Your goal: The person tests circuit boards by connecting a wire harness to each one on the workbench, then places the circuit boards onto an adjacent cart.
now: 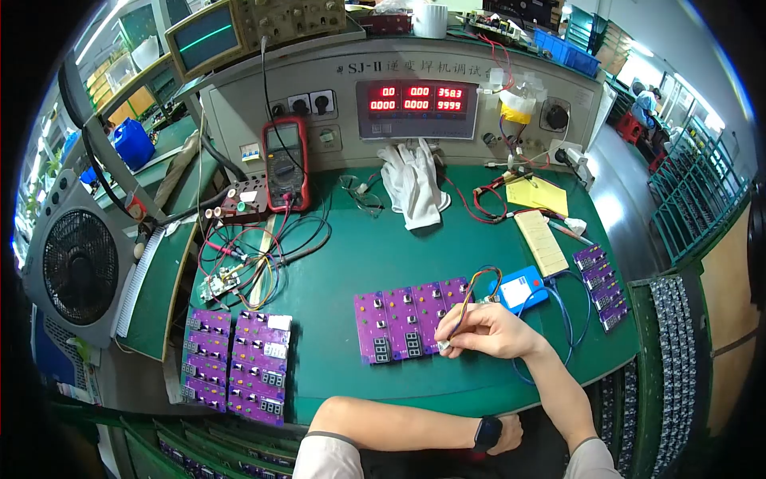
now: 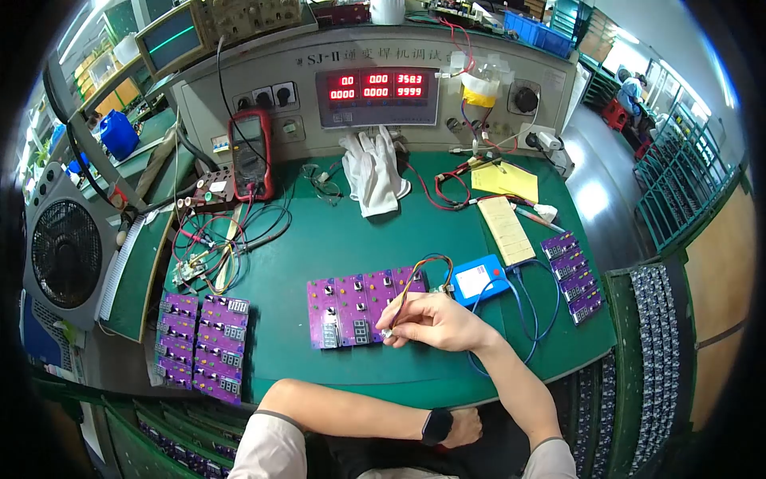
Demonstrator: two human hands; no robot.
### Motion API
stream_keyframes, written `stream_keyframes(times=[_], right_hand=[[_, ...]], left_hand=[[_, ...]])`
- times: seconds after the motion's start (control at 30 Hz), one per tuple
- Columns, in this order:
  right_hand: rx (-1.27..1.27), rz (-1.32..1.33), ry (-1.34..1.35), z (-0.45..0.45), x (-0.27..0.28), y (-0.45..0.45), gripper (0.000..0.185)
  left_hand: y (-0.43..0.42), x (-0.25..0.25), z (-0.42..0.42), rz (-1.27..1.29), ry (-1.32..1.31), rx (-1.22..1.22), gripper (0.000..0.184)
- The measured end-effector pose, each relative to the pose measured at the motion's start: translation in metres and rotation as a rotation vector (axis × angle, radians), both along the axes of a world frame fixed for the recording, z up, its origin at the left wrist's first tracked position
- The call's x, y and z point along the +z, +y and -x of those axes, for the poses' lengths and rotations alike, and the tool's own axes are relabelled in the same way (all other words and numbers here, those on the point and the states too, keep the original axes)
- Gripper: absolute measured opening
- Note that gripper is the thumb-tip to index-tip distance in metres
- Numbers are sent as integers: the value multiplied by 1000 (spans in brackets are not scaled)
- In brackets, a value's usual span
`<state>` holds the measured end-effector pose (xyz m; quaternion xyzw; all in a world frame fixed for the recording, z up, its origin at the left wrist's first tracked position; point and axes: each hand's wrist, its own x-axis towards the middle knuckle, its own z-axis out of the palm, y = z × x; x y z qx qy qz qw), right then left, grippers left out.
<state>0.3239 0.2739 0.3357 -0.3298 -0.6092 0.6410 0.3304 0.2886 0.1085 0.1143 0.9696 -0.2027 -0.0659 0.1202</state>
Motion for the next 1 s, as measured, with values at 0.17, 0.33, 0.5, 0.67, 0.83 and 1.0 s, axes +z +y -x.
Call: stream_keyframes(times=[0.17, 0.33, 0.5, 0.67, 0.83, 1.0], right_hand=[[-123, -310, -234, 8, -3, -5, 18], [-275, -861, -422, 19, -15, -2, 21], [-287, -886, -465, 24, -17, -5, 19], [-325, -918, -485, 29, -22, -5, 19], [-315, -909, -478, 28, -26, -4, 18], [-329, -917, -458, 29, -31, -4, 19]], left_hand=[[-22, -71, -28, 61, 86, -282, 24], [9, 44, 20, -23, -1, -10, 24], [5, 40, 21, -82, -100, 14, 24], [-3, 38, 19, -110, 2, 69, 23], [-2, 35, 21, -94, -28, 63, 23], [-1, 40, 22, -99, 13, 44, 25]])
